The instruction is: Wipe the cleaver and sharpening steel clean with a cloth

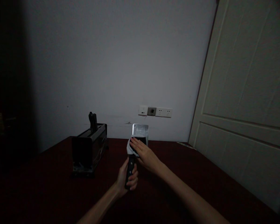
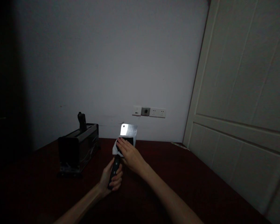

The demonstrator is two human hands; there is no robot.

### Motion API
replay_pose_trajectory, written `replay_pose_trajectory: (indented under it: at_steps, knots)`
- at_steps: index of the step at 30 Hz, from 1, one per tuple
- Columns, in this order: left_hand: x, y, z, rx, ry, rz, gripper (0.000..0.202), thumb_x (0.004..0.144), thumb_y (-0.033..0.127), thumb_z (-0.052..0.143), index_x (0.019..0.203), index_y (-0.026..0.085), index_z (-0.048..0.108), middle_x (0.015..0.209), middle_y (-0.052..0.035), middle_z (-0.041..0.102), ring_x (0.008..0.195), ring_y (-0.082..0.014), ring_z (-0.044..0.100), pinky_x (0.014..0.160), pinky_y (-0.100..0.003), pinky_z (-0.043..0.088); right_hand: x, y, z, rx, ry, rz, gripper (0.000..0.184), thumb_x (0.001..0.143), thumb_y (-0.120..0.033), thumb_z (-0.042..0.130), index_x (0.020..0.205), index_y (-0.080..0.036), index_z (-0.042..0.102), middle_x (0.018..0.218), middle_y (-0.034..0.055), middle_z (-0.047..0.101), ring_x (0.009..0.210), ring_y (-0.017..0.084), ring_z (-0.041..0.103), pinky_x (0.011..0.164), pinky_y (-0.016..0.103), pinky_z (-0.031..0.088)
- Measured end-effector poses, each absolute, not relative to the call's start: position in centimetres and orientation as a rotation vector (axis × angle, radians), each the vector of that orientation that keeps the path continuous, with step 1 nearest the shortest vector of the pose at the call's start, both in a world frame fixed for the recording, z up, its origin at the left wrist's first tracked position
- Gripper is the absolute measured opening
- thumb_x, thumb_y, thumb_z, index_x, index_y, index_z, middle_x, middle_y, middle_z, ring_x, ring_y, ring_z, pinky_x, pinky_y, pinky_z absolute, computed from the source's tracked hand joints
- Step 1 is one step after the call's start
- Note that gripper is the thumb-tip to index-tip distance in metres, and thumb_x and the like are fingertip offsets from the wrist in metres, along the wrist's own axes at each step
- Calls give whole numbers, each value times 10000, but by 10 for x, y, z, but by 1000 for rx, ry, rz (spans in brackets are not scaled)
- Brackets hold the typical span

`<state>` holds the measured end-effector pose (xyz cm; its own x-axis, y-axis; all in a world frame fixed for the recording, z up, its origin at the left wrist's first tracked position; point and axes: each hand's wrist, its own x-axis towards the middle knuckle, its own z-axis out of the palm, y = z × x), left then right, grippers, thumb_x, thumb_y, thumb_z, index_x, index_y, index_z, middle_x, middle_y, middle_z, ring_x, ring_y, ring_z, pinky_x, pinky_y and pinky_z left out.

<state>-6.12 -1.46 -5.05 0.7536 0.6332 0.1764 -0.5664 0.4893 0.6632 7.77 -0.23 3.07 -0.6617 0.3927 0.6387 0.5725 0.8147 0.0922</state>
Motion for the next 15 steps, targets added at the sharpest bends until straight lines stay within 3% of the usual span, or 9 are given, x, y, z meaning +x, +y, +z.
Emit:
replay_pose_trajectory:
  at_steps: [7,15]
  knots:
    - [-60,-23,-45,825,110,651,589,809,665,236,569,165,435,348,70,295,238,-42,156,250,-170,246,95,36,85,-782,-2114,-423,615,791,-52,425,1375,-170,272,1427,127,313,1339,206,191,1084,460,222]
    - [-67,-16,-45,778,40,744,578,830,632,230,564,163,439,352,69,288,247,-41,144,254,-174,269,84,-8,24,-766,-2274,-350,707,753,-14,414,1403,-164,180,1454,113,253,1346,201,160,1085,443,244]
